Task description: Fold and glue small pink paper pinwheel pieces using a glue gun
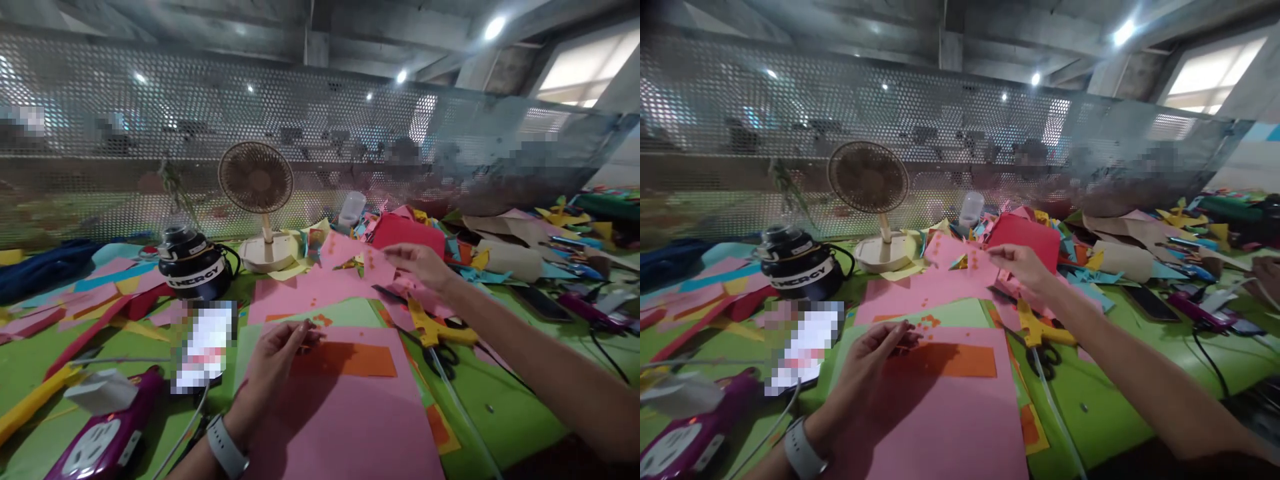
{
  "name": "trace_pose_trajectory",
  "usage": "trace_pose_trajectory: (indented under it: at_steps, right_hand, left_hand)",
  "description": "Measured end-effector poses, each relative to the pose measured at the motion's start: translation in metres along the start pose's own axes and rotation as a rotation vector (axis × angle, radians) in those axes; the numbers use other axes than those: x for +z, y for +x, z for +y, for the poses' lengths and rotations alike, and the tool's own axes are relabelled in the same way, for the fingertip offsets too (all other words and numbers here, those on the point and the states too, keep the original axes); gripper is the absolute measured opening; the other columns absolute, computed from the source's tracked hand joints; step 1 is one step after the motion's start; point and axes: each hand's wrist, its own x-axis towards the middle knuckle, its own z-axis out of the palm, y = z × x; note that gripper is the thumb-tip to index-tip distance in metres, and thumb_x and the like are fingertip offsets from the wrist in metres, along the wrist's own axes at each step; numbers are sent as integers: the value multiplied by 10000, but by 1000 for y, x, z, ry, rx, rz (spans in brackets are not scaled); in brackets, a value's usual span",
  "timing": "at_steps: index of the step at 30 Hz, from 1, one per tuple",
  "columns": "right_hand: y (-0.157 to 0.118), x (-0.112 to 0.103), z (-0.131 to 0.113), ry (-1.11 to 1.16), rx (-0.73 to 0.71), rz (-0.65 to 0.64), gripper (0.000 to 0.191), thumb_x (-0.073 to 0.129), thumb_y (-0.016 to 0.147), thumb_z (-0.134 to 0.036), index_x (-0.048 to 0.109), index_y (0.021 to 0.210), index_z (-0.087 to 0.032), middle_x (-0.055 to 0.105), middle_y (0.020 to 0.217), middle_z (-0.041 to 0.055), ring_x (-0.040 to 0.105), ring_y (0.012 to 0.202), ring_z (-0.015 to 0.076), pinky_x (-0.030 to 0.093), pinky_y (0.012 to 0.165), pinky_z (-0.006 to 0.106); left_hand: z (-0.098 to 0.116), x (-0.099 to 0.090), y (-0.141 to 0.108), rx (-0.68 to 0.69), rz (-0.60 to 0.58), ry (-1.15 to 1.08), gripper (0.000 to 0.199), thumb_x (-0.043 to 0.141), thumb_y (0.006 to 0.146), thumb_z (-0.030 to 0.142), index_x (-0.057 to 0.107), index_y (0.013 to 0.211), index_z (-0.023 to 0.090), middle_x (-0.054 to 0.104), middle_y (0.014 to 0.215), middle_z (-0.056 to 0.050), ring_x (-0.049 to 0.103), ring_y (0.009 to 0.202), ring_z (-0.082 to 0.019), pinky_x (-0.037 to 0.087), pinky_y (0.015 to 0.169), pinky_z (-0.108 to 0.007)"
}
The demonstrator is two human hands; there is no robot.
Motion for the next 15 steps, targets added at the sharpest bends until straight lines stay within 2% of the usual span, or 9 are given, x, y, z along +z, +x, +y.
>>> trace_pose_trajectory:
  at_steps: [3, 5, 7, 9, 11, 15]
  right_hand:
    - [39, -26, 3, 99, -70, 346, 275, 750, 601, -288, 701, 843, -166, 716, 815, 33, 644, 743, 163, 517, 734, 321]
    - [69, -41, 5, 116, -89, 477, 225, 692, 636, -228, 671, 853, -169, 698, 802, 19, 637, 724, 150, 520, 722, 304]
    - [99, -54, 7, 111, -92, 545, 171, 634, 677, -196, 633, 847, -180, 673, 777, 7, 627, 700, 141, 520, 707, 295]
    - [127, -62, 9, 97, -94, 565, 99, 582, 720, -193, 599, 818, -196, 652, 758, 7, 625, 709, 148, 522, 701, 297]
    - [148, -66, 12, 72, -98, 531, 55, 536, 766, -205, 579, 798, -215, 649, 767, 21, 632, 758, 162, 524, 710, 304]
    - [162, -61, 24, -24, -110, 406, 87, 509, 805, -257, 585, 846, -250, 662, 858, 32, 635, 869, 168, 517, 774, 309]
  left_hand:
    - [1, 1, -2, -27, -4, -13, 348, 698, 749, 514, 679, 749, 166, 734, 708, -62, 645, 638, -158, 508, 640, -267]
    - [1, 2, -2, -21, -36, 9, 375, 671, 769, 539, 666, 717, 167, 729, 697, -61, 637, 626, -155, 505, 637, -264]
    - [0, 1, -2, -7, -62, 36, 409, 629, 795, 564, 658, 694, 169, 724, 696, -60, 648, 642, -166, 510, 647, -269]
    - [-1, 0, -1, -5, -60, 51, 440, 615, 786, 599, 656, 689, 172, 722, 697, -64, 664, 664, -187, 520, 650, -284]
    - [-2, -2, 1, -14, -29, 61, 442, 627, 765, 615, 673, 736, 176, 733, 730, -72, 679, 707, -209, 531, 661, -297]
    - [-3, -4, 4, -27, 7, 85, 412, 624, 786, 574, 699, 896, 184, 756, 846, -94, 691, 801, -232, 538, 689, -317]
